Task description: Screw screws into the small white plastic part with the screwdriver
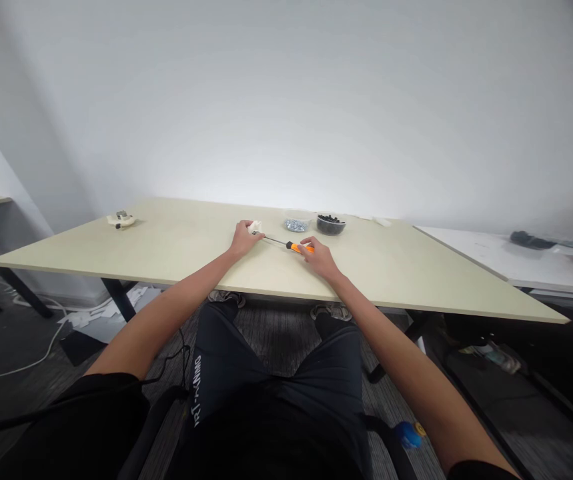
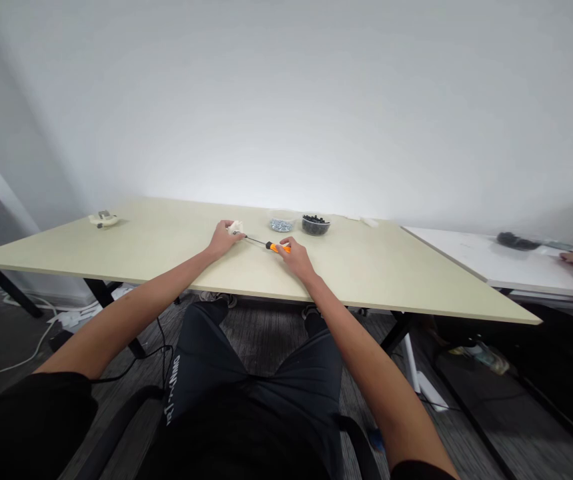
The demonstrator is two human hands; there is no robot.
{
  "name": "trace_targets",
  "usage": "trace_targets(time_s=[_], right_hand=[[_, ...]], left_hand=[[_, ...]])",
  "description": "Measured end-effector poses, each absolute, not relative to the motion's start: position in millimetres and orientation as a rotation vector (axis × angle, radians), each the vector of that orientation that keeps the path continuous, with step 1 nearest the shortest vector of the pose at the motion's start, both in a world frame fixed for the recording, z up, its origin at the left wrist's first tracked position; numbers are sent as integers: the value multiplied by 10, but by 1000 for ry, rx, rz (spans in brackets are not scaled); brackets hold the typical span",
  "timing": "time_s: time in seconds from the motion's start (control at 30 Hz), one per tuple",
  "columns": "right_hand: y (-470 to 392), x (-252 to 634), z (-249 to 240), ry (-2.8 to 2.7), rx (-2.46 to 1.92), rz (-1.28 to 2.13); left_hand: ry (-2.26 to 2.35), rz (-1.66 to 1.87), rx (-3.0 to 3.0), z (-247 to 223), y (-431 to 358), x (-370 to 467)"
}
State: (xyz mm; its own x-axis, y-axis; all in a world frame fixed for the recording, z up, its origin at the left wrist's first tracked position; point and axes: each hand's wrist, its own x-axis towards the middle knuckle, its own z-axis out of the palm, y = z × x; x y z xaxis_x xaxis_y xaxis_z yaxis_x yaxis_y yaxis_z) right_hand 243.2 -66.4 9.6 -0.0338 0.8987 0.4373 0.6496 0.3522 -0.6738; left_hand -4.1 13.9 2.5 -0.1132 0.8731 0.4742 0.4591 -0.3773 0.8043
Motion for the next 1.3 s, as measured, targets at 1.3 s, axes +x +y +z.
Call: trace_targets(time_s=[1.3], right_hand=[[-510, 3000, 220, -1547, -1345, 265]], left_hand=[[1458, 1476, 1763, 16, 131, -19]])
